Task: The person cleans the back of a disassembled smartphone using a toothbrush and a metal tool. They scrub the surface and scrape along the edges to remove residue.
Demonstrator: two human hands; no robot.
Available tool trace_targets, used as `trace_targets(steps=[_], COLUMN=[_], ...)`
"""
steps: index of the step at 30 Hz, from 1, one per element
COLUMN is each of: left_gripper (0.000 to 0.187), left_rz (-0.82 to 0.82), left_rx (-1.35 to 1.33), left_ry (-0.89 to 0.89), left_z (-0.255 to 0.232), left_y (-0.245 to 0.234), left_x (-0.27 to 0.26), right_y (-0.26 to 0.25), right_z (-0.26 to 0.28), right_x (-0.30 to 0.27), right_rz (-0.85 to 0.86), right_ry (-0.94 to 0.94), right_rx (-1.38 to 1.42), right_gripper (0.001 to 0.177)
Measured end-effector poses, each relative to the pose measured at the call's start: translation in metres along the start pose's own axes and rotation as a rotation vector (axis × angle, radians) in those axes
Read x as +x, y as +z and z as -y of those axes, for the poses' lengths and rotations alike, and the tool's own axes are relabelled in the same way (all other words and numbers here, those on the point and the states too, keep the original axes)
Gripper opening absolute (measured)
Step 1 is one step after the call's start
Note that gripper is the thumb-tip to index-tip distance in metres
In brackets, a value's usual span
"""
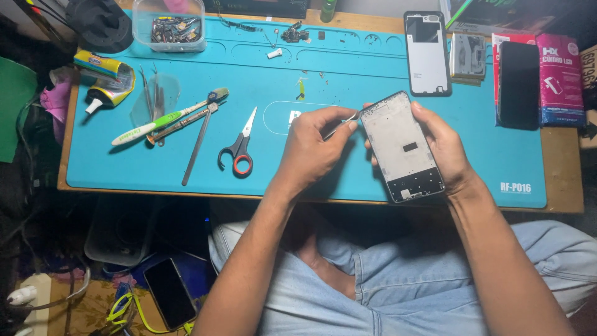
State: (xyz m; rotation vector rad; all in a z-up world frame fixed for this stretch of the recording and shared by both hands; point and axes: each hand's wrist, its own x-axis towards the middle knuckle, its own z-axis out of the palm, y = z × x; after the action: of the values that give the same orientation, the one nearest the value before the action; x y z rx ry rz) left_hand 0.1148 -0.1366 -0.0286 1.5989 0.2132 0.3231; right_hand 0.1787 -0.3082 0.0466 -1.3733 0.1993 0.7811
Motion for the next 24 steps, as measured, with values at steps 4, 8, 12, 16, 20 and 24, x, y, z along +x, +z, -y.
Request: trace_targets(steps=[4,8,12,16,20,24], left_gripper=[0.016,0.015,0.012,0.033,0.056,0.044], left_rz=[-0.002,-0.044,-0.125,-0.338,-0.498,-0.494], left_rx=[-0.014,0.002,0.063,0.59,1.008,1.038], left_ry=[0.017,0.032,0.074,0.185,0.059,0.056], left_z=[0.002,0.0,-0.002,-0.021,-0.028,-0.014], left_y=[0.001,0.003,0.0,-0.035,-0.091,-0.107], left_x=[0.001,-0.003,-0.014,-0.048,-0.081,-0.101], right_y=[-0.003,-0.002,-0.009,-0.045,-0.047,-0.054], right_z=[0.003,0.005,-0.005,-0.024,-0.028,-0.032], right_x=[-0.003,-0.005,0.006,0.033,0.038,0.044], right_rz=[0.018,0.01,0.024,0.366,0.317,0.34], right_ry=[0.02,0.034,0.013,0.016,-0.021,-0.044], right_rx=[-0.012,0.029,0.004,0.1,0.092,0.043], right_gripper=[0.05,0.048,0.047,0.068,0.065,0.065])
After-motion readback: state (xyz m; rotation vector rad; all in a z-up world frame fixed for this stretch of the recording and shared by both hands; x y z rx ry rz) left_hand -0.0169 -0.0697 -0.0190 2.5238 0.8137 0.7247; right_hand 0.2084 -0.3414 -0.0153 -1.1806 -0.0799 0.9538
